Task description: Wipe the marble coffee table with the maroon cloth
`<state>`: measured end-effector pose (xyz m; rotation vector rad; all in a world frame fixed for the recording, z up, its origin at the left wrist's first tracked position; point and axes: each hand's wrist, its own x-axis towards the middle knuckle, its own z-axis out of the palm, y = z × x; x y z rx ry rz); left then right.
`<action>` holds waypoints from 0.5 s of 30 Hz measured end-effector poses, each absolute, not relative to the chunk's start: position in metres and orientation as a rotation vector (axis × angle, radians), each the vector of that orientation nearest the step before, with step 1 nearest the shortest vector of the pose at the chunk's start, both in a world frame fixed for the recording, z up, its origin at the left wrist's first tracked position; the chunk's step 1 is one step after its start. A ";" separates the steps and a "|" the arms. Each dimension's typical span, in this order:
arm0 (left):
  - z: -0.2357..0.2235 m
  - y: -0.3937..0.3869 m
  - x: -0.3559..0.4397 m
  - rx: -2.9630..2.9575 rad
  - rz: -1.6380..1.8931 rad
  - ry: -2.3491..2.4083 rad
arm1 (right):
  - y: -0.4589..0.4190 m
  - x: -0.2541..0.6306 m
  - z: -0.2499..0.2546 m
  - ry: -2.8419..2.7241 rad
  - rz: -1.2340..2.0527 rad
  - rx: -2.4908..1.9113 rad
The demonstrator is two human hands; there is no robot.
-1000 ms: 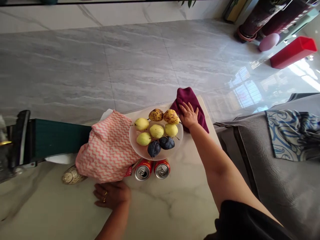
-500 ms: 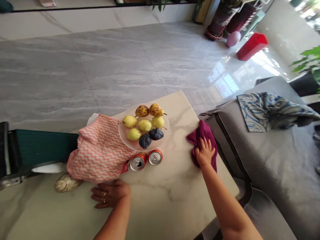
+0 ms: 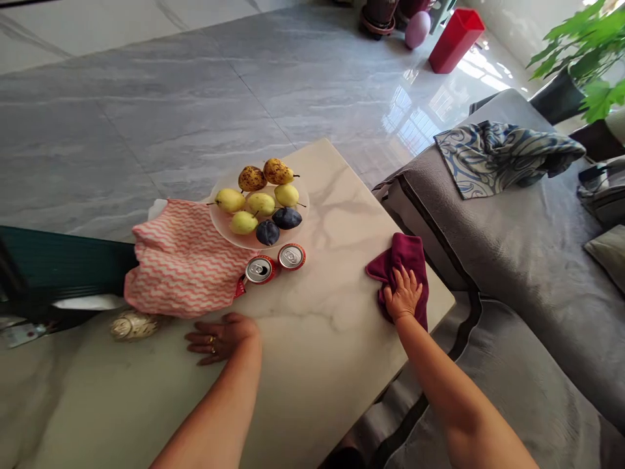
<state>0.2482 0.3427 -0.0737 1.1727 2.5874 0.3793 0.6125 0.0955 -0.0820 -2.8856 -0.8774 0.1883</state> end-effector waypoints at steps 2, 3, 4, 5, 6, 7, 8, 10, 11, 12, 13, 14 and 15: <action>-0.073 0.343 0.248 1.171 0.376 2.586 | 0.093 0.612 -0.083 -0.876 0.163 -2.870; -0.073 0.342 0.248 1.171 0.370 2.587 | 0.092 0.612 -0.083 -0.878 0.152 -2.862; -0.073 0.342 0.248 1.169 0.360 2.589 | 0.091 0.612 -0.083 -0.884 0.143 -2.854; -0.074 0.342 0.248 1.167 0.348 2.588 | 0.091 0.612 -0.084 -0.892 0.136 -2.848; -0.074 0.341 0.247 1.165 0.334 2.586 | 0.091 0.612 -0.084 -0.901 0.131 -2.846; -0.075 0.341 0.246 1.164 0.323 2.580 | 0.091 0.613 -0.084 -0.909 0.126 -2.847; -0.076 0.341 0.244 1.167 0.316 2.573 | 0.091 0.613 -0.084 -0.913 0.121 -2.851; -0.078 0.340 0.239 1.190 0.306 2.540 | 0.090 0.614 -0.084 -0.916 0.111 -2.860; -0.078 0.339 0.235 1.207 0.299 2.515 | 0.090 0.614 -0.085 -0.916 0.109 -2.860; -0.078 0.337 0.229 1.232 0.289 2.481 | 0.089 0.615 -0.085 -0.916 0.108 -2.856; -0.077 0.333 0.222 1.269 0.276 2.435 | 0.089 0.615 -0.085 -0.915 0.111 -2.850; -0.075 0.328 0.213 1.320 0.261 2.378 | 0.088 0.616 -0.086 -0.912 0.113 -2.843; -0.073 0.321 0.202 1.386 0.245 2.309 | 0.087 0.617 -0.086 -0.906 0.115 -2.836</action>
